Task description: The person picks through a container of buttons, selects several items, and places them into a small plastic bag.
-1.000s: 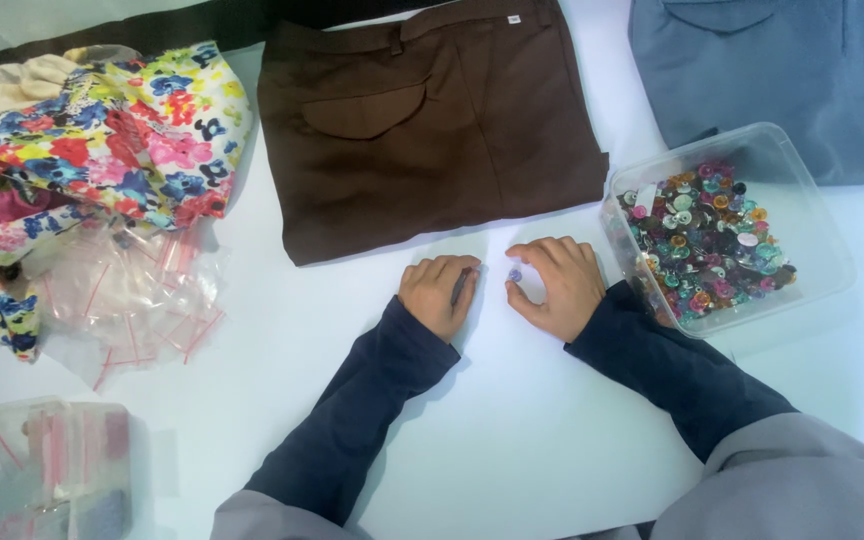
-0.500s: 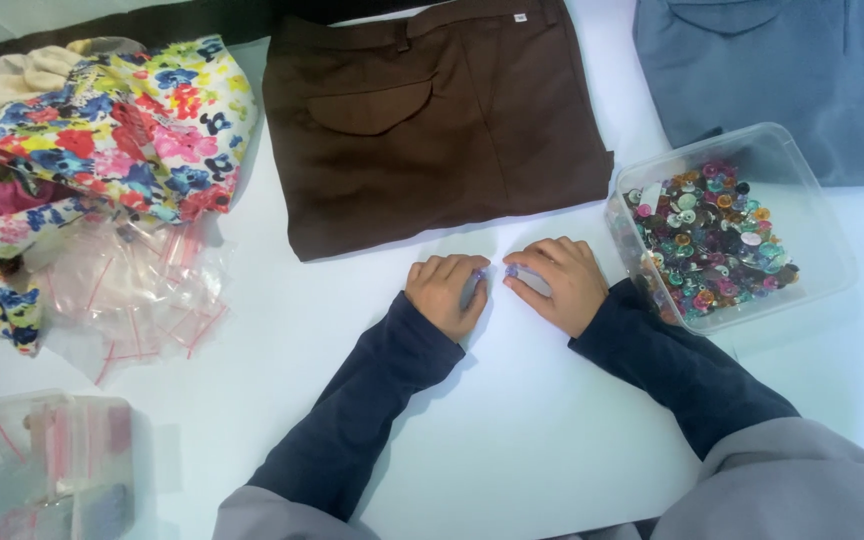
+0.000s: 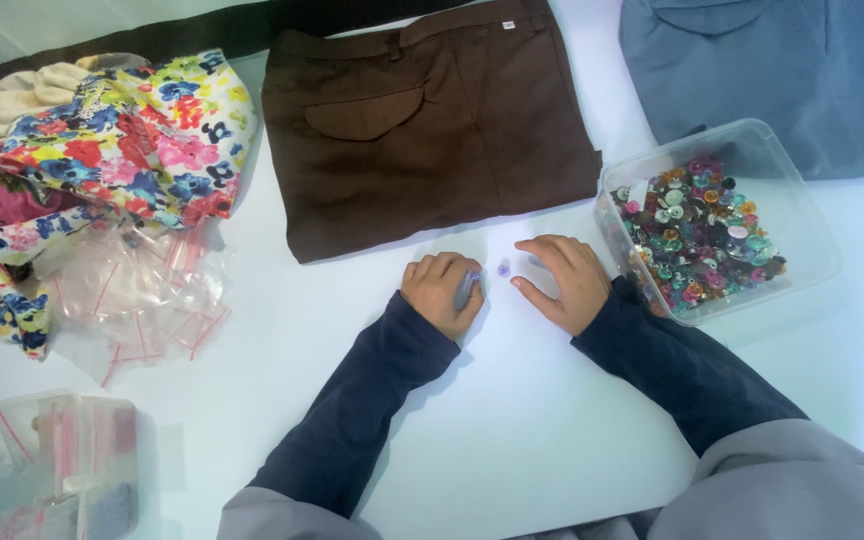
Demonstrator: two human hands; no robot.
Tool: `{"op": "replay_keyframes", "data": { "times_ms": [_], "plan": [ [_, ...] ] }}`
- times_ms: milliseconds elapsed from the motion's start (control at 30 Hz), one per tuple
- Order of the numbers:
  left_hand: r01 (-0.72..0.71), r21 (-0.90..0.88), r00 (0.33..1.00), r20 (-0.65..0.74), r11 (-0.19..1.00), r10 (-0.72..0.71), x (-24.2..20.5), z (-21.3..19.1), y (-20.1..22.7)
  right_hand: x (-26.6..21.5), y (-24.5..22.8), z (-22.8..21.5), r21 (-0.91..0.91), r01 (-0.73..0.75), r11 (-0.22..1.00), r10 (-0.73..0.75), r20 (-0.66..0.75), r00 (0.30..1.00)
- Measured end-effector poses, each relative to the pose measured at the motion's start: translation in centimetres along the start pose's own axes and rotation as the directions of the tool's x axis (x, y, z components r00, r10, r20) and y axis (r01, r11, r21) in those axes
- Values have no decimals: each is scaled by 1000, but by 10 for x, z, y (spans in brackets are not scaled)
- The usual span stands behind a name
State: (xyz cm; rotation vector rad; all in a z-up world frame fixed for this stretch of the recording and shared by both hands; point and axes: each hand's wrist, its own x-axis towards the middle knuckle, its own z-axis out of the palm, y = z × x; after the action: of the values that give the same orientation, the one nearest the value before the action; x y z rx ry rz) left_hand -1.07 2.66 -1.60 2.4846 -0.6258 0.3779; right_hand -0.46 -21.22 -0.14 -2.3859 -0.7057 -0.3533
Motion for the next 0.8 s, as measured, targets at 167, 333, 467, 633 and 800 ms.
{"op": "replay_keyframes", "data": {
  "times_ms": [167, 333, 467, 633, 800],
  "plan": [
    [-25, 14, 1000, -7, 1000, 25, -1, -3, 3, -8, -8, -4, -33, 94, 995, -96, -63, 993],
    [-51, 28, 994, -91, 998, 54, 1, -5, 12, -21, -13, -3, -129, 201, 971, -228, -242, 943],
    [-160, -52, 943, -303, 986, 137, 14, -15, 42, -17, -33, -52, -477, 203, 855, -440, -459, 772],
    [-326, -164, 888, -392, 931, 242, 55, -8, 116, -22, -3, -125, -563, -25, 826, -337, -529, 779],
    [-285, -181, 958, -18, 941, 287, 113, 39, 172, -33, 73, -147, -303, -401, 864, 458, 143, 878]
  ]
}}
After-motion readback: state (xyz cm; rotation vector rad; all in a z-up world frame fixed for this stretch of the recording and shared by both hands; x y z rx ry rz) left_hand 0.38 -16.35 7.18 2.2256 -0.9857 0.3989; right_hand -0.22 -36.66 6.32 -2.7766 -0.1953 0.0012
